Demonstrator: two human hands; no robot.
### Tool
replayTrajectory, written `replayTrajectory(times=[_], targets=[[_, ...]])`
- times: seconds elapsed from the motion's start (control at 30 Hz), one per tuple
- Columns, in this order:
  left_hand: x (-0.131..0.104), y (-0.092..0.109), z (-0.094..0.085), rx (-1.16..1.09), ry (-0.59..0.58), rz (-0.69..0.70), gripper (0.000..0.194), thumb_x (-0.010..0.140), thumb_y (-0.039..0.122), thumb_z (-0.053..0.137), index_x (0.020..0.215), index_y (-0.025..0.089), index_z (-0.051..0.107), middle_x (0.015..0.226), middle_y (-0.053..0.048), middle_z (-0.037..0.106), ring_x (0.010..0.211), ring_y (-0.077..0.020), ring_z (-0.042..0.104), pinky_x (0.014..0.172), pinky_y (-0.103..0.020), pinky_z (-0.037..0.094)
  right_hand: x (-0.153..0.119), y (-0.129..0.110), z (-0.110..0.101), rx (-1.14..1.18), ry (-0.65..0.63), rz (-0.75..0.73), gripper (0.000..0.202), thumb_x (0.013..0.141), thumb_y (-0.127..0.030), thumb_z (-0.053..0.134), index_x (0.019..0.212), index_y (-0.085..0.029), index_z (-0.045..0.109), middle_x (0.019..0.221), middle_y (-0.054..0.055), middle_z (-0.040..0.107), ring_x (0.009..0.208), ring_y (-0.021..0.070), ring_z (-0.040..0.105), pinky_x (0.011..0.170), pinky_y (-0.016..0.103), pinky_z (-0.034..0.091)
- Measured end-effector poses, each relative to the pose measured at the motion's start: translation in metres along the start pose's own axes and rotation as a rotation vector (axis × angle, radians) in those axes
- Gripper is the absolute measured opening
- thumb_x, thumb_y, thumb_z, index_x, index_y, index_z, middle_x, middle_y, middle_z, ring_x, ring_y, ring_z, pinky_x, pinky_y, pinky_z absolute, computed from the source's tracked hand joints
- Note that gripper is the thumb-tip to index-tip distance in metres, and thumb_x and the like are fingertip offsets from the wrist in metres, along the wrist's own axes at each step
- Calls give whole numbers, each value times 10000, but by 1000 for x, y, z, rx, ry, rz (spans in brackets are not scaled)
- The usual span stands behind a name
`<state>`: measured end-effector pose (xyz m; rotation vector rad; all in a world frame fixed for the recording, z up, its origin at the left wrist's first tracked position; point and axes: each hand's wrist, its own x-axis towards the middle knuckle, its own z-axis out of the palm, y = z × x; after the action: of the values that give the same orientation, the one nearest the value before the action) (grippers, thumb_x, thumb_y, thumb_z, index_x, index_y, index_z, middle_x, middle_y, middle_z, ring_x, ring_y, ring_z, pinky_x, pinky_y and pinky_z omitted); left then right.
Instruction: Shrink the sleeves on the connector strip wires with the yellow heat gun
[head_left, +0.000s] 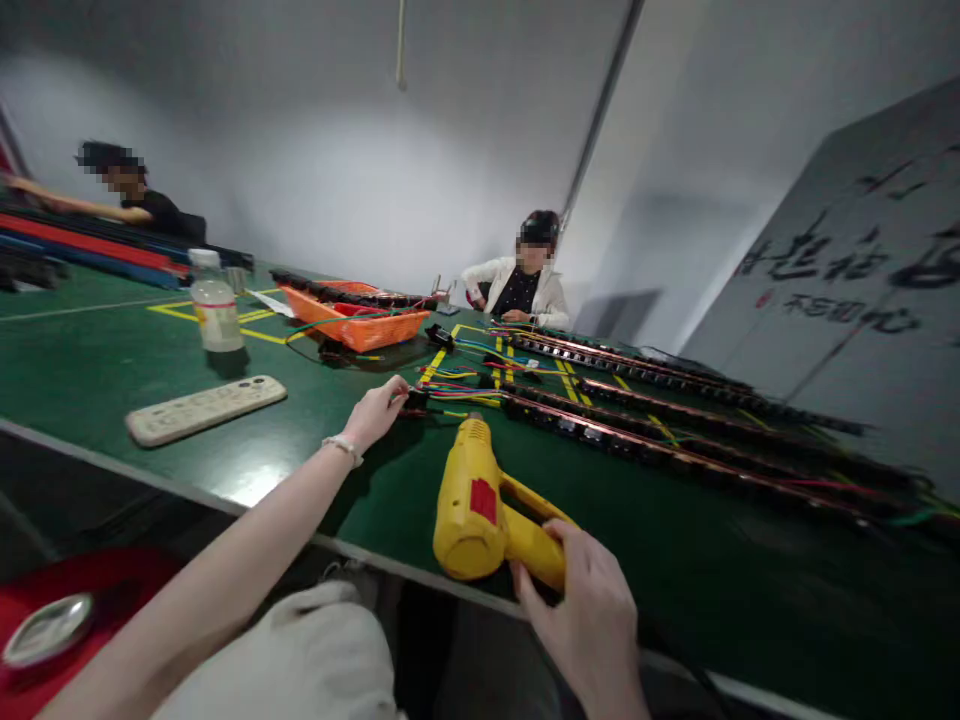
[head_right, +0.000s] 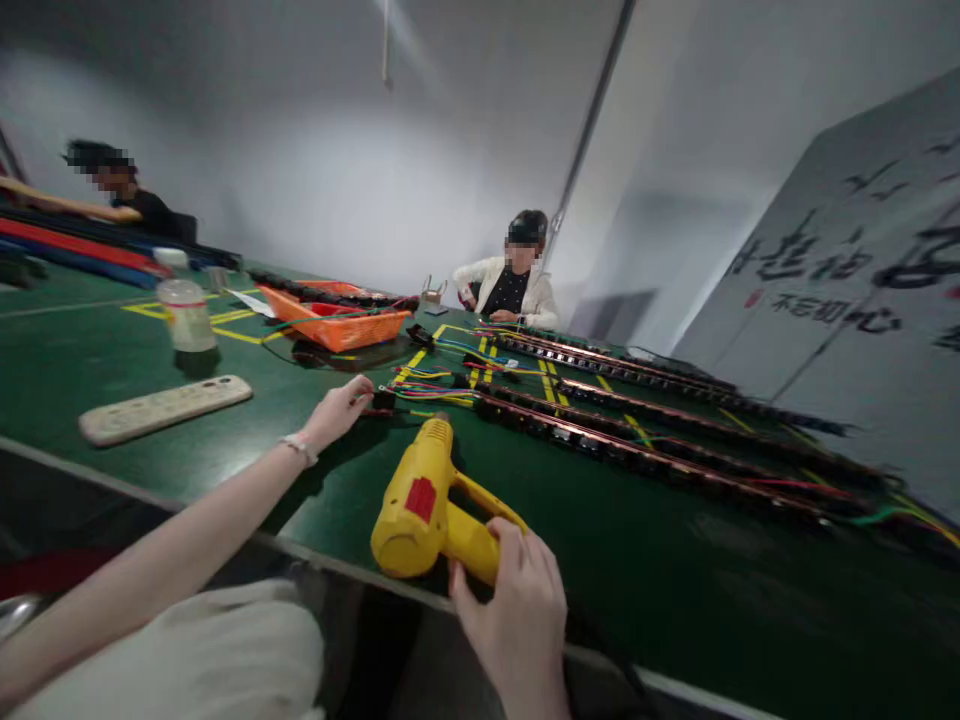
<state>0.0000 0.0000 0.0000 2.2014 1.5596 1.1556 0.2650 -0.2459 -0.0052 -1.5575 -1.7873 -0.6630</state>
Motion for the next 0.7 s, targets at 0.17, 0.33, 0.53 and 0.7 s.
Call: replayTrajectory(times=[0.17, 0.33, 0.53, 0.7], targets=[[-2, 2, 0, -20, -6, -18, 174, 863, 328, 441, 986, 257, 542, 952, -31, 680, 761, -162, 625, 669, -238, 425, 6, -16, 0, 49, -63, 6, 350, 739, -414, 590, 995, -202, 476, 874, 39, 583, 839, 210, 549, 753, 364, 460], [-2, 2, 0, -50, 8, -2, 159, 852, 314, 454, 971, 259, 545, 946, -20, 673, 742, -156, 620, 684, -249, 437, 13, -29, 1, 91, -113, 3, 366, 743, -407, 594, 1024, -206, 474, 902, 40, 582, 886, 218, 547, 764, 366, 463], [-1, 1, 0, -148, 33, -10, 148, 820, 309, 509, 938, 243, 571, 892, -27, 687, 752, -165, 632, 695, -259, 457, 15, -35, 5, 115, -107, -10, 368, 734, -402, 605, 1016, -205, 475, 892, 36, 586, 894, 220, 551, 788, 376, 465], [0, 0, 3, -210, 55, -8, 136, 802, 317, 534, 899, 230, 573, 845, -27, 686, 716, -163, 633, 676, -265, 468, 13, -31, 6, 123, -93, -14, 363, 725, -400, 613, 1008, -214, 483, 903, 32, 600, 905, 218, 564, 801, 373, 471]])
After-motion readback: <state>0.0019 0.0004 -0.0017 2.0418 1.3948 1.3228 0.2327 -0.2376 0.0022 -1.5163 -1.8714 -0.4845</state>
